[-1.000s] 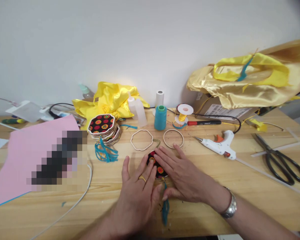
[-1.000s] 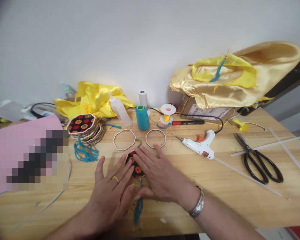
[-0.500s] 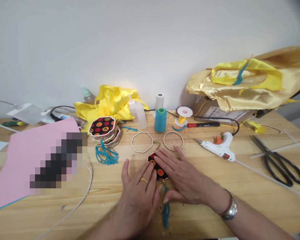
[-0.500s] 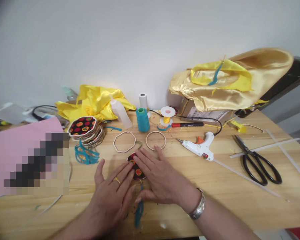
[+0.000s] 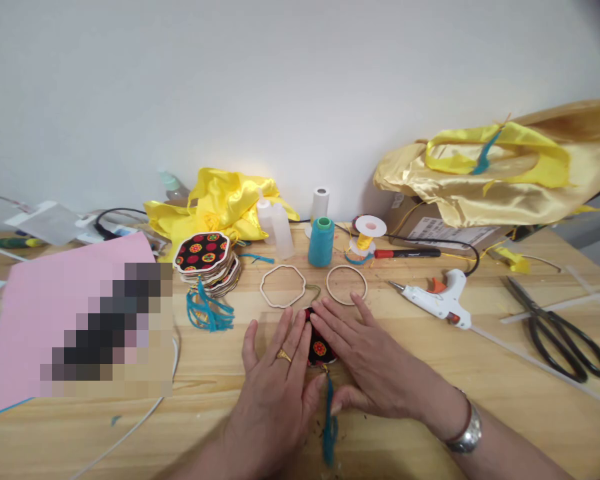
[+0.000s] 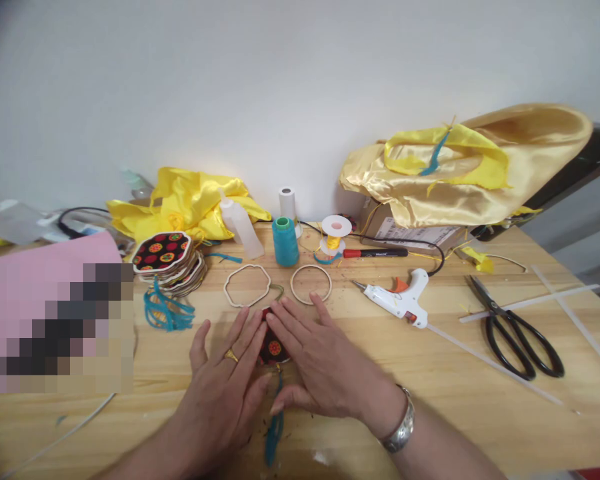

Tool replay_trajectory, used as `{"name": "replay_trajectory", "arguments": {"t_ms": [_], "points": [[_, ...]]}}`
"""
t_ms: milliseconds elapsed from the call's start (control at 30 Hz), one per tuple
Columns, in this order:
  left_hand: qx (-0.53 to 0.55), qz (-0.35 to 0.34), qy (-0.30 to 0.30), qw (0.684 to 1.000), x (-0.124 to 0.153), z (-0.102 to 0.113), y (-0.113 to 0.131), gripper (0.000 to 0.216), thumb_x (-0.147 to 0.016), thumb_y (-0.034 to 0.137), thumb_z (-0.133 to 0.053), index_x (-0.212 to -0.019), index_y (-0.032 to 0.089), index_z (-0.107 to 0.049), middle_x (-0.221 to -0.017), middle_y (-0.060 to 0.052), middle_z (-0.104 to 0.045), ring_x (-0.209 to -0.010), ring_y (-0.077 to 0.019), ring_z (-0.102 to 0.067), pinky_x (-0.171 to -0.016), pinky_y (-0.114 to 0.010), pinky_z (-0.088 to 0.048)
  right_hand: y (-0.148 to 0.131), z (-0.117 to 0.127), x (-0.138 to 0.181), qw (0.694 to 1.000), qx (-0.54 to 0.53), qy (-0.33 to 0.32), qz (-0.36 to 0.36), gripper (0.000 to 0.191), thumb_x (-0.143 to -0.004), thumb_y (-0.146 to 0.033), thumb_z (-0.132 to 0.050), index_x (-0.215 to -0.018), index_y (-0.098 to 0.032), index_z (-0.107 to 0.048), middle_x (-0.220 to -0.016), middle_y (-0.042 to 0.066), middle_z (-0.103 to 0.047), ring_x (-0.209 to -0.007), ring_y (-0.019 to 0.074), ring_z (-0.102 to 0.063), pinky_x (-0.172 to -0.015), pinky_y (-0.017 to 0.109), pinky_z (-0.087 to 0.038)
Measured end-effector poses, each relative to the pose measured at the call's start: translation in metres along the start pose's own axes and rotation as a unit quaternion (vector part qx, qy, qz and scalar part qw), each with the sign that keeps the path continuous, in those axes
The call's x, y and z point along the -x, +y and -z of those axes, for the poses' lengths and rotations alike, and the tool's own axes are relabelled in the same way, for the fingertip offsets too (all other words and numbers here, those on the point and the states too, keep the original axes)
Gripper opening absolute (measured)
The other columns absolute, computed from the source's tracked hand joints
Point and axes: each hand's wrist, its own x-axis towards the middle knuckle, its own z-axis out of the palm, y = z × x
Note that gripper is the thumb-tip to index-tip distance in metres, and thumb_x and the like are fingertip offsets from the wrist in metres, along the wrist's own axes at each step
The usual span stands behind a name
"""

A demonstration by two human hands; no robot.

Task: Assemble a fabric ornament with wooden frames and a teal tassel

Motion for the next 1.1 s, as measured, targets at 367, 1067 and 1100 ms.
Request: {"name": "replay_trajectory", "arguments": {"t_ms": [367, 1067, 1100], "points": [[-0.06, -0.008, -0.037, 0.997, -0.001, -0.001, 0.002, 0.059, -0.087, 0.045, -0.043, -0.125, 0.002, -0.053, -0.135, -0.019, -0.05, -0.128, -0.0329, -0.041, -0.108, -0.057, 0.011, 0.0, 0.0, -0.002, 1.0, -0.017, -0.023, -0.005, 0.089, -0.082, -0.072, -0.025, -0.146, -0.011, -0.015, -0.152, 0.013, -0.018, -0.141, 0.026, -0.01, -0.113, 0.054, -0.003], [-0.116, 0.008, 0.056, 0.992, -0.026, 0.029, -0.021, 0.033, -0.085, 0.012, -0.046, -0.115, 0.008, -0.06, -0.122, -0.016, -0.063, -0.109, -0.0302, -0.058, -0.083, -0.043, -0.045, 0.025, -0.004, 0.003, 0.923, -0.098, 0.315, -0.198, 0.021, -0.091, -0.024, -0.043, -0.075, -0.019, -0.057, -0.067, 0.003, -0.059, -0.063, 0.0152, -0.055, -0.059, 0.028, -0.043], [-0.127, 0.009, 0.034, 0.991, -0.031, 0.032, -0.022, 0.034, -0.083, 0.01, -0.046, -0.114, 0.008, -0.061, -0.12, -0.016, -0.064, -0.106, -0.0304, -0.059, -0.081, -0.042, -0.047, 0.025, -0.005, 0.002, 0.927, -0.092, 0.308, -0.194, 0.022, -0.09, -0.024, -0.044, -0.074, -0.019, -0.057, -0.065, 0.003, -0.058, -0.062, 0.0148, -0.054, -0.058, 0.027, -0.042]]}}
